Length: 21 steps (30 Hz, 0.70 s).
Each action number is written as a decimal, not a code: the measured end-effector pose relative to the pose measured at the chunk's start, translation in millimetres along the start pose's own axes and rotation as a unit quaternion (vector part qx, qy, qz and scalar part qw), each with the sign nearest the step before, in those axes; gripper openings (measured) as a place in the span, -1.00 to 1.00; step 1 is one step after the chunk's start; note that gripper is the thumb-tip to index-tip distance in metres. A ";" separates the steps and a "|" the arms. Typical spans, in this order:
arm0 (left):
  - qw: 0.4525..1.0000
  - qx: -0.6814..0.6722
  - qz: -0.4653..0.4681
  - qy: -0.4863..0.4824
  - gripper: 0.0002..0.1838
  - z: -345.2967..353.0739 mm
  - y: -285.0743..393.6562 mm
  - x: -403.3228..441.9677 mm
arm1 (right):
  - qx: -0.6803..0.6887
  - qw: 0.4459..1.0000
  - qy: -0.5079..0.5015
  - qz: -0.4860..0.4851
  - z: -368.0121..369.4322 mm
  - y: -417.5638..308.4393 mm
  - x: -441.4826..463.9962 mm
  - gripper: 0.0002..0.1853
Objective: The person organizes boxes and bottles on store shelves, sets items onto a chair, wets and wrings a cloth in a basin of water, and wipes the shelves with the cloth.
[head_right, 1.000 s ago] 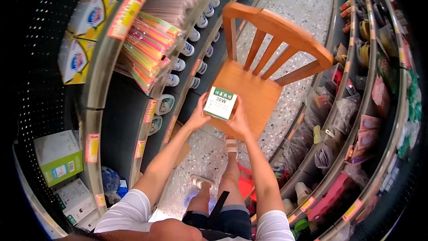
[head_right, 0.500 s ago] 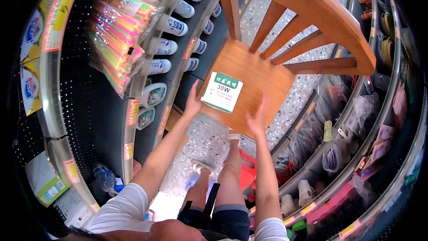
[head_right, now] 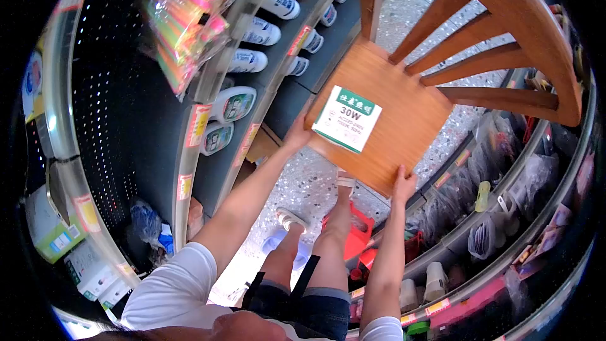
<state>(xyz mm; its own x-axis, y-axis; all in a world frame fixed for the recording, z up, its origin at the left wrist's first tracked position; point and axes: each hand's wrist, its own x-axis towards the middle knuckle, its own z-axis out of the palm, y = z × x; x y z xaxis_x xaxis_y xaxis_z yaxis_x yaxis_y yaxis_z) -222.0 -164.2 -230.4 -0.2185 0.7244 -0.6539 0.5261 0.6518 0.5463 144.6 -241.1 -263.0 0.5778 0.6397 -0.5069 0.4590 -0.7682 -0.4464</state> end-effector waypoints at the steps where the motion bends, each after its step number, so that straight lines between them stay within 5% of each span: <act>1: 1.000 -0.028 0.004 -0.002 -0.25 10.3 -16.9 0.0 | -0.005 1.000 0.000 -0.006 -6.4 1.0 0.8 -0.41; 21: 0.996 -0.044 0.003 -0.072 -0.16 62.4 -58.1 -103.5 | 0.107 0.990 -0.090 0.025 -53.7 112.1 -22.0 -0.53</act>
<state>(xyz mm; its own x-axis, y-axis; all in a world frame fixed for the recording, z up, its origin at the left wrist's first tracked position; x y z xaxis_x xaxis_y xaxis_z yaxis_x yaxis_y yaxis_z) -178.6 -291.1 -227.1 -0.0925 0.6926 -0.7154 0.4521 0.6693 0.5896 219.6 -342.7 -262.2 0.4574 0.6102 -0.6469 0.2676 -0.7882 -0.5542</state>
